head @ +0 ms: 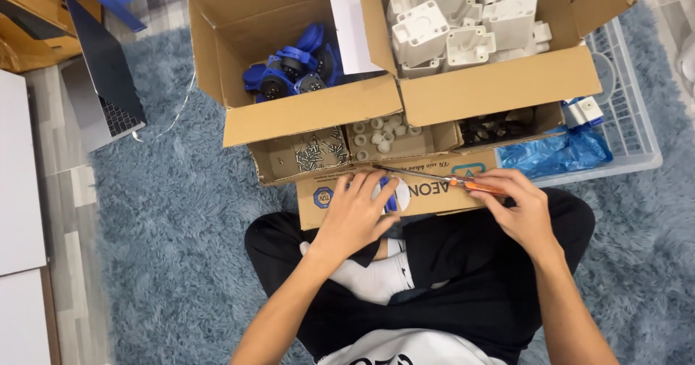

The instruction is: The person sits on the floor and assembles white plastic electrical components using a screwdriver. They pick up parts from a cardboard box, attach blue plastic pieces, and tighten screws to secure the assembly.

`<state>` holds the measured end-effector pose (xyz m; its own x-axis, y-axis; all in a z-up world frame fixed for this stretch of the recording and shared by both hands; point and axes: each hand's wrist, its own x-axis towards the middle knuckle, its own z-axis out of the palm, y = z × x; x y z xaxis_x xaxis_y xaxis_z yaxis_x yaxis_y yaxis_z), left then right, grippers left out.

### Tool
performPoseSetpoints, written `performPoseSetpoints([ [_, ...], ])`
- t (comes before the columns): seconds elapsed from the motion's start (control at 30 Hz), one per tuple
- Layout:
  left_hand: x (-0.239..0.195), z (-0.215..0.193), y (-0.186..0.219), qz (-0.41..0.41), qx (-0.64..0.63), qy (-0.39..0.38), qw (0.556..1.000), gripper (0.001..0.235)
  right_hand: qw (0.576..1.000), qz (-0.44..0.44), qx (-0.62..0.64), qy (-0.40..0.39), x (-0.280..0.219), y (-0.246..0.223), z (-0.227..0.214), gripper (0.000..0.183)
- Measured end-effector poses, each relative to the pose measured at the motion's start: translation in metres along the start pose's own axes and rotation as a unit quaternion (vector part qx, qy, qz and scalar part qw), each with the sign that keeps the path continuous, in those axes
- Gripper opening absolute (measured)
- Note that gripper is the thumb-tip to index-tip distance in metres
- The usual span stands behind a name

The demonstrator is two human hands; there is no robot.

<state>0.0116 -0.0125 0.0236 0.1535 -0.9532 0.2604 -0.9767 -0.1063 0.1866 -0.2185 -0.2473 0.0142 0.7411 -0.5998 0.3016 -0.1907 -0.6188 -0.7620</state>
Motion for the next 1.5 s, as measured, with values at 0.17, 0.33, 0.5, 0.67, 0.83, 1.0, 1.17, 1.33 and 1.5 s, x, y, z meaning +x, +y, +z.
performPoseSetpoints([
  [0.17,0.004,-0.025,0.001,-0.009,-0.059,-0.023,0.998,0.063,1.0,-0.005,-0.019,0.002,-0.001,-0.005,0.003,0.02],
  [0.33,0.001,-0.044,0.005,-0.04,-0.195,-0.026,0.98,0.059,0.999,-0.012,-0.04,0.0,-0.001,-0.011,0.006,0.021],
  [0.5,0.001,-0.054,0.008,-0.059,-0.258,-0.008,0.964,0.053,0.989,-0.122,-0.066,0.045,0.005,-0.029,0.01,0.023],
  [0.67,0.004,-0.05,0.01,-0.066,-0.253,-0.014,0.965,0.05,0.991,-0.126,0.032,0.026,0.006,-0.06,0.036,0.021],
  [0.83,0.005,-0.049,0.009,-0.076,-0.266,-0.022,0.961,0.048,0.985,-0.134,0.108,-0.018,0.007,-0.077,0.059,0.019],
  [1.0,0.004,-0.054,0.011,-0.07,-0.273,-0.01,0.959,0.044,0.982,-0.093,0.15,-0.072,0.011,-0.084,0.071,0.023],
  [1.17,0.003,-0.065,0.01,-0.066,-0.256,0.029,0.964,0.046,0.976,-0.083,0.182,-0.084,0.026,-0.102,0.069,0.028],
  [1.33,0.004,-0.08,0.016,-0.054,-0.266,0.081,0.959,0.046,0.969,-0.083,0.221,-0.068,0.025,-0.11,0.068,0.031],
  [1.5,-0.001,-0.086,0.026,-0.042,-0.356,0.118,0.926,0.044,0.967,-0.1,0.226,-0.065,0.014,-0.1,0.064,0.022],
])
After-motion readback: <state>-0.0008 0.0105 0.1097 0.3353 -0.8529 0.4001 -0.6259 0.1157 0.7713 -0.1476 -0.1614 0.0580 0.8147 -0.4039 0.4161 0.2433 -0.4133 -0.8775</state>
